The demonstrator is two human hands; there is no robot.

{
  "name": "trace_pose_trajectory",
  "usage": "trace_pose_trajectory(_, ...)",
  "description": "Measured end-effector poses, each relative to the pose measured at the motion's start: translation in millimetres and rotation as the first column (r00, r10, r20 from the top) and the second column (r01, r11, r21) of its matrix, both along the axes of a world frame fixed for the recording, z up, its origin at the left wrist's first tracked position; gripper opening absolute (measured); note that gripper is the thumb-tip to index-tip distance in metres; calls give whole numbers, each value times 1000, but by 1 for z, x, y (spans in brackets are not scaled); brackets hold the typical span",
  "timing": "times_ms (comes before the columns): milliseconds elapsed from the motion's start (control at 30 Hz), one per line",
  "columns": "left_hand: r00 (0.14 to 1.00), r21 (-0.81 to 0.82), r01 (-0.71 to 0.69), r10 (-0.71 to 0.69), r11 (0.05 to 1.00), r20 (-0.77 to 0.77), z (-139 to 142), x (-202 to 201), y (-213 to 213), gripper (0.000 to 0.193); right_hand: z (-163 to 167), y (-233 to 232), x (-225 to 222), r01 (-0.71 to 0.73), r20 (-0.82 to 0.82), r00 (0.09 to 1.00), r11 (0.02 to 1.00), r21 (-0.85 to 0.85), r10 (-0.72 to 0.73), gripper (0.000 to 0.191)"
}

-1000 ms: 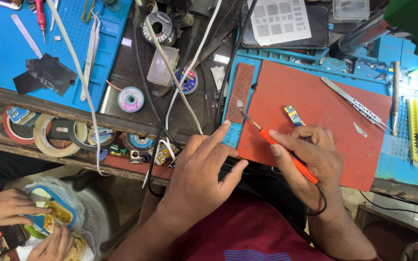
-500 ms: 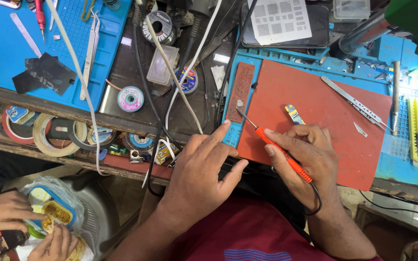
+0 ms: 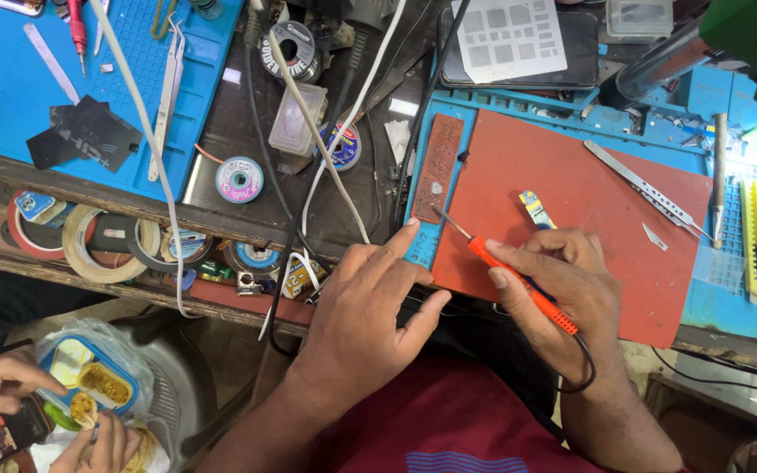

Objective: The person uses a soldering iron to apply heat to specific points on a small blue circuit board. They repeatedly apply flux from a syringe and wipe the board with a cloth while working at a cluttered electronics repair bench.

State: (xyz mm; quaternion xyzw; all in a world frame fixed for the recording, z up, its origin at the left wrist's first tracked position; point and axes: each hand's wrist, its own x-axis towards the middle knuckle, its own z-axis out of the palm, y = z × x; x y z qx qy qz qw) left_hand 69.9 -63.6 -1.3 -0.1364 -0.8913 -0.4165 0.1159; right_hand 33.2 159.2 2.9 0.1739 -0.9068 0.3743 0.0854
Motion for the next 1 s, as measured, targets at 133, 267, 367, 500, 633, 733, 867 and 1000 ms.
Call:
trace_pose_trajectory(133, 1000, 5, -1, 1, 1000, -24, 0, 1, 0, 27, 0, 1, -1, -60, -43, 997, 997, 41, 62, 34)
trace_pose_trajectory(267, 1000, 2, -9, 9, 1000, -27, 0, 0, 1, 27, 0, 0, -2, -23, -35, 999, 999, 38, 24, 34)
trace_pose_trajectory(367, 1000, 5, -10, 10, 1000, -15, 1, 1, 0, 28, 0, 0, 0, -33, -19, 999, 999, 40, 33, 34)
trace_pose_trajectory(500, 999, -2, -9, 8, 1000, -35, 0, 0, 0, 28, 1, -2, -1, -26, -4, 1000, 999, 21, 26, 34)
trace_pose_trajectory(633, 1000, 13, -10, 10, 1000, -20, 1, 0, 1, 27, 2, 4, 2, -67, -52, 996, 996, 52, 70, 34)
trace_pose_trajectory(733, 999, 15, -21, 22, 1000, -49, 2, 0, 0, 25, 1, 22, 13, 44, 12, 999, 973, -226, -42, 26)
trace_pose_trajectory(867, 995, 33, -44, 47, 998, -85, 6, 1, 4, 20, -16, 57, 16, 76, -69, 980, 667, -741, -189, 28)
trace_pose_trajectory(1000, 997, 88, 24, -17, 996, -73, 13, -4, 17, 23, -30, 88, 18, 182, -1, 963, 652, -736, -270, 17)
